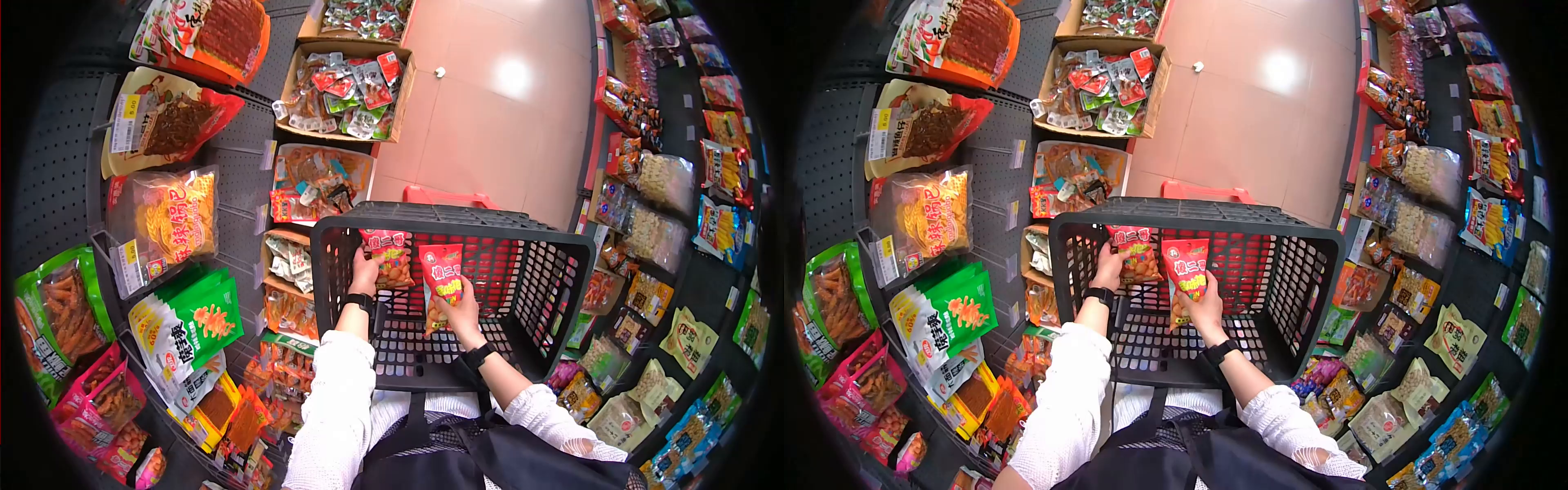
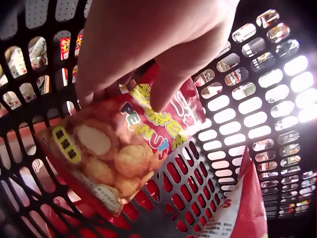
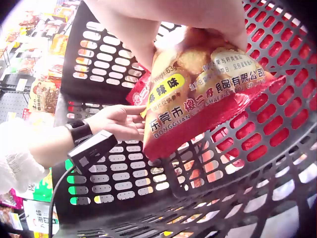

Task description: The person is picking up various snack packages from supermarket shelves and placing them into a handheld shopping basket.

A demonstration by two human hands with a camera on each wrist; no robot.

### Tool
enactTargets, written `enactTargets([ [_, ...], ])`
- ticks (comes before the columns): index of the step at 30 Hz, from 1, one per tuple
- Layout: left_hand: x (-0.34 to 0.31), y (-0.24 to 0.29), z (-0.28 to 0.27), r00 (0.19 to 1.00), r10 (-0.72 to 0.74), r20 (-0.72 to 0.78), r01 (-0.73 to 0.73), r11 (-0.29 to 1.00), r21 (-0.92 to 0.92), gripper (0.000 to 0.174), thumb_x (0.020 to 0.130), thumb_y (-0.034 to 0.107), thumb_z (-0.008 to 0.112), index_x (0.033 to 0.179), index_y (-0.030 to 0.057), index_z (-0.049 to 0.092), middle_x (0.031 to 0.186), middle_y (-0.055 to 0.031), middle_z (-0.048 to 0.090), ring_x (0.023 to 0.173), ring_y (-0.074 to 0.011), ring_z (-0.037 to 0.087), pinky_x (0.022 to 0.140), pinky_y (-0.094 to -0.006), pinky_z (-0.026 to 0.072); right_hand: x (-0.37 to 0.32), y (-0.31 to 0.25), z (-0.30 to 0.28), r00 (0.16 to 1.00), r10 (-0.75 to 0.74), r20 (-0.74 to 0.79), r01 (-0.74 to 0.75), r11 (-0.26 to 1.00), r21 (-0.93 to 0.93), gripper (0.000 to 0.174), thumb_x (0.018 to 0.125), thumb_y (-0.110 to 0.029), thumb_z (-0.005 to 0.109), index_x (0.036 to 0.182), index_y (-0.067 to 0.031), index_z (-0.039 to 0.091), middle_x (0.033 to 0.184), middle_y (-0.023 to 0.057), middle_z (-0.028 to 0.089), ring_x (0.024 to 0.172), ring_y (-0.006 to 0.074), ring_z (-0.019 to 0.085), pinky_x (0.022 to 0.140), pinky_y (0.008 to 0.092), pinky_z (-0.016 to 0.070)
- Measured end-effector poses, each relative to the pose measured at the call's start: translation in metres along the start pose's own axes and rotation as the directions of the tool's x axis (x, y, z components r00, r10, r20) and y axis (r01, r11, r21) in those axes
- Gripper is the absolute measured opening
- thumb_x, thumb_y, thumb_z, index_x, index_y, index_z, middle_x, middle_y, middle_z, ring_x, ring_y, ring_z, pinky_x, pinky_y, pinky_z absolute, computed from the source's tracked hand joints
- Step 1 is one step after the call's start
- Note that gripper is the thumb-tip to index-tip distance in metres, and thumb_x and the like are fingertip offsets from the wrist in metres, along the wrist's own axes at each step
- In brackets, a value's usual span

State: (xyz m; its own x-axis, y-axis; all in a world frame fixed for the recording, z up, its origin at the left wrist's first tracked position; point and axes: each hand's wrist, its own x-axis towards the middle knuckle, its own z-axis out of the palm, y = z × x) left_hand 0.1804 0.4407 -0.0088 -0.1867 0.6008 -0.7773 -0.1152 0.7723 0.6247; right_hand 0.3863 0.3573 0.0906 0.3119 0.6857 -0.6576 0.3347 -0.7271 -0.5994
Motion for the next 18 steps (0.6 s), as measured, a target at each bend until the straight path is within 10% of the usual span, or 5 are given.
enactTargets([
  [9, -0.049, -0.007, 0.019, 0.984, -0.024, -0.176, -0.046, 0.923, -0.383, 0.064, 0.072, -0.007, 0.036, 0.135, -0.0053, 0.027, 0.120, -0.0138, 0.051, 0.111, -0.0242, 0.047, 0.098, -0.0322, 0.0327, 0.026, -0.009, 0.034, 0.999, -0.003, -0.043, 0.002, 0.999, -0.034, 0.077, 0.071, -0.018, 0.072, 0.132, -0.0030, 0.028, 0.100, 0.0219, 0.061, 0.090, 0.0330, 0.062, 0.075, 0.0356, 0.0487],
  [13, -0.046, -0.041, 0.008, 0.938, -0.189, -0.289, 0.096, 0.947, -0.306, 0.064, 0.076, -0.006, 0.031, 0.139, 0.0047, 0.024, 0.121, -0.0138, 0.050, 0.083, -0.0229, 0.060, 0.063, -0.0323, 0.0511, 0.035, -0.008, 0.050, 0.997, -0.064, -0.052, 0.062, 0.998, -0.026, 0.079, 0.073, -0.019, 0.071, 0.133, 0.0000, 0.023, 0.103, 0.0223, 0.060, 0.092, 0.0333, 0.062, 0.076, 0.0359, 0.0484],
  [15, -0.059, -0.017, 0.017, 0.942, -0.235, -0.239, 0.150, 0.933, -0.327, 0.061, 0.076, -0.008, 0.029, 0.137, -0.0012, 0.027, 0.132, -0.0182, 0.039, 0.114, -0.0256, 0.046, 0.096, -0.0345, 0.0372, 0.037, -0.012, 0.052, 0.994, -0.098, -0.046, 0.097, 0.995, -0.026, 0.079, 0.074, -0.020, 0.071, 0.133, -0.0001, 0.023, 0.104, 0.0222, 0.059, 0.092, 0.0329, 0.061, 0.075, 0.0365, 0.0487],
  [18, -0.060, -0.006, 0.020, 0.949, -0.264, -0.173, 0.189, 0.915, -0.357, 0.062, 0.076, -0.010, 0.030, 0.137, 0.0010, 0.028, 0.131, -0.0147, 0.042, 0.112, -0.0237, 0.048, 0.094, -0.0336, 0.0390, 0.038, -0.015, 0.053, 0.991, -0.131, -0.031, 0.131, 0.991, 0.002, 0.080, 0.075, -0.023, 0.070, 0.135, -0.0010, 0.021, 0.101, 0.0221, 0.061, 0.090, 0.0322, 0.062, 0.073, 0.0365, 0.0490],
])
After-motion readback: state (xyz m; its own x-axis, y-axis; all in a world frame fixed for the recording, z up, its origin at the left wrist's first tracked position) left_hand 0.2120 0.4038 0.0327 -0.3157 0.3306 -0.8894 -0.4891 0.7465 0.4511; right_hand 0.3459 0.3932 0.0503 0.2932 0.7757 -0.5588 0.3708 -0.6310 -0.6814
